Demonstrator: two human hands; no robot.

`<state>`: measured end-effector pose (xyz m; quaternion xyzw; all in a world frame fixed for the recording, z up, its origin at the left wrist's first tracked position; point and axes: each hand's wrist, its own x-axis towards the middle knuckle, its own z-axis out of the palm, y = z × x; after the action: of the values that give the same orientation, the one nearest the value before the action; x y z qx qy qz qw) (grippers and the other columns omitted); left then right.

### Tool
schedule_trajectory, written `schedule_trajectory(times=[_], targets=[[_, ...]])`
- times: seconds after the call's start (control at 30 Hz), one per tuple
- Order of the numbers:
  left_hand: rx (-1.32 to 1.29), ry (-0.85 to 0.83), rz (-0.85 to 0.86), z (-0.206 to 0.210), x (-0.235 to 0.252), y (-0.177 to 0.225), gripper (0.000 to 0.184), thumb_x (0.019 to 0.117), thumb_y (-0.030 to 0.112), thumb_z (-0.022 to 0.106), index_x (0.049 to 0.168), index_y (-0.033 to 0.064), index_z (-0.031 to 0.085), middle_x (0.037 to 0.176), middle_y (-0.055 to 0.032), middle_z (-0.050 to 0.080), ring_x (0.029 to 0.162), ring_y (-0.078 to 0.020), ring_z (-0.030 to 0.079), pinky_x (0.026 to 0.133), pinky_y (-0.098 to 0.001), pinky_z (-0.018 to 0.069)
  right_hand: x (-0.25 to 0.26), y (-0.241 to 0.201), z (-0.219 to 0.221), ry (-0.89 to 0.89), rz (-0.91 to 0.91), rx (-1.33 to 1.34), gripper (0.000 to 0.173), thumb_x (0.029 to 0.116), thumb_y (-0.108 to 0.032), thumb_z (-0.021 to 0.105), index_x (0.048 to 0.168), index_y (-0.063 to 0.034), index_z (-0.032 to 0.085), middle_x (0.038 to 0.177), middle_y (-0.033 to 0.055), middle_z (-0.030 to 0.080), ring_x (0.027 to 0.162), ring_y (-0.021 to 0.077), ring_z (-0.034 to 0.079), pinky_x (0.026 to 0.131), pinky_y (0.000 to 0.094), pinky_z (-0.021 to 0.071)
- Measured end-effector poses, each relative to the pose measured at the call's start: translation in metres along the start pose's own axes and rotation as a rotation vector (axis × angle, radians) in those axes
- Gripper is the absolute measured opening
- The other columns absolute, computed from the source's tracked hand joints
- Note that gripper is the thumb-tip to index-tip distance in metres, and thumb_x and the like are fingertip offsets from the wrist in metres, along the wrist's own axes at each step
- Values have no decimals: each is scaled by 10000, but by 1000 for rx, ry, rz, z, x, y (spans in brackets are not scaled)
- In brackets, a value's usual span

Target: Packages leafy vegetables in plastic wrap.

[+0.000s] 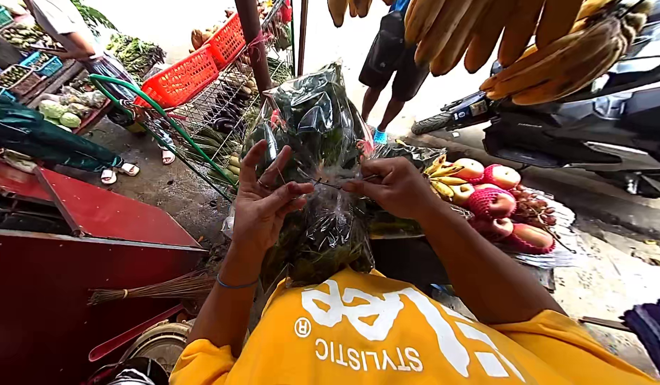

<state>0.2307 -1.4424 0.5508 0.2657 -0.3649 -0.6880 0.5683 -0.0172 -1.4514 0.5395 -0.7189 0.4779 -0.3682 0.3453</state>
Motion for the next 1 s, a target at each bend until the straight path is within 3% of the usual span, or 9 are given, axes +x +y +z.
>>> schedule_trajectory(times=[0.13, 0.23, 0.27, 0.43, 0.57, 0.77, 0.87, 0.93, 1.0], targets=[[25, 193, -25, 9, -9, -9, 650, 857, -163, 652, 1382, 177, 477, 1221, -148, 714, 985, -306, 756, 833, -395, 640, -2, 0, 2, -19, 42, 18, 395, 932, -136, 735, 640, -122, 468, 510, -89, 367, 447, -35, 317, 451, 140, 279], [192, 235, 26, 12, -13, -18, 355, 838, -147, 677, 1147, 27, 689, 1093, -139, 752, 996, -258, 747, 897, -396, 617, -1, 1, 7, -38, 52, 25, 385, 941, -141, 725, 646, -116, 478, 501, -87, 366, 441, -31, 319, 449, 148, 286], [328, 223, 46, 11, -14, -21, 327, 837, -127, 694, 1134, 8, 713, 1083, -117, 756, 995, -215, 742, 897, -364, 612, 0, 0, 9, -48, 58, 25, 377, 943, -143, 723, 650, -109, 488, 505, -83, 373, 444, -28, 325, 453, 153, 291], [925, 131, 78, 11, -4, -29, 349, 866, -32, 749, 1201, 6, 659, 1019, -51, 743, 886, -66, 725, 813, -246, 607, 1, -3, 15, -109, 106, 36, 357, 959, -170, 715, 678, -79, 515, 559, -76, 417, 495, -25, 372, 502, 164, 325], [1211, -116, 274, 10, 14, -24, 311, 895, 52, 731, 1192, -16, 669, 946, -75, 760, 852, -103, 737, 819, -258, 599, 0, -5, 5, -87, 104, 107, 324, 977, -190, 674, 709, -107, 514, 597, -139, 393, 532, -80, 349, 541, 113, 313], [1279, -270, 236, 19, 27, -24, 292, 862, -13, 760, 1131, -22, 648, 889, -82, 755, 790, -138, 740, 757, -312, 613, -6, 10, -5, -73, 93, 15, 354, 946, -189, 728, 674, -90, 523, 551, -98, 398, 495, -44, 357, 505, 145, 319], [1239, -268, 234, 19, 30, -31, 286, 850, -18, 770, 1107, -26, 644, 894, -77, 754, 797, -120, 737, 765, -292, 610, -9, 10, -13, -81, 50, -202, 381, 955, -310, 721, 732, -58, 544, 628, -20, 451, 563, 74, 433, 556, 275, 380], [1224, -271, 242, 18, 32, -34, 283, 844, -14, 777, 1092, -31, 642, 901, -83, 754, 800, -122, 736, 763, -291, 609, -12, 8, -16, -53, -35, -353, 373, 946, -343, 726, 852, 5, 628, 751, 101, 579, 686, 239, 592, 632, 437, 493], [1196, -277, 256, 15, 33, -37, 278, 847, -14, 775, 1086, -37, 633, 901, -88, 747, 795, -123, 735, 754, -292, 613, -14, 8, -18, 2, -199, -489, 373, 943, -368, 708, 992, 2, 699, 874, 153, 666, 814, 325, 675, 699, 488, 560]])
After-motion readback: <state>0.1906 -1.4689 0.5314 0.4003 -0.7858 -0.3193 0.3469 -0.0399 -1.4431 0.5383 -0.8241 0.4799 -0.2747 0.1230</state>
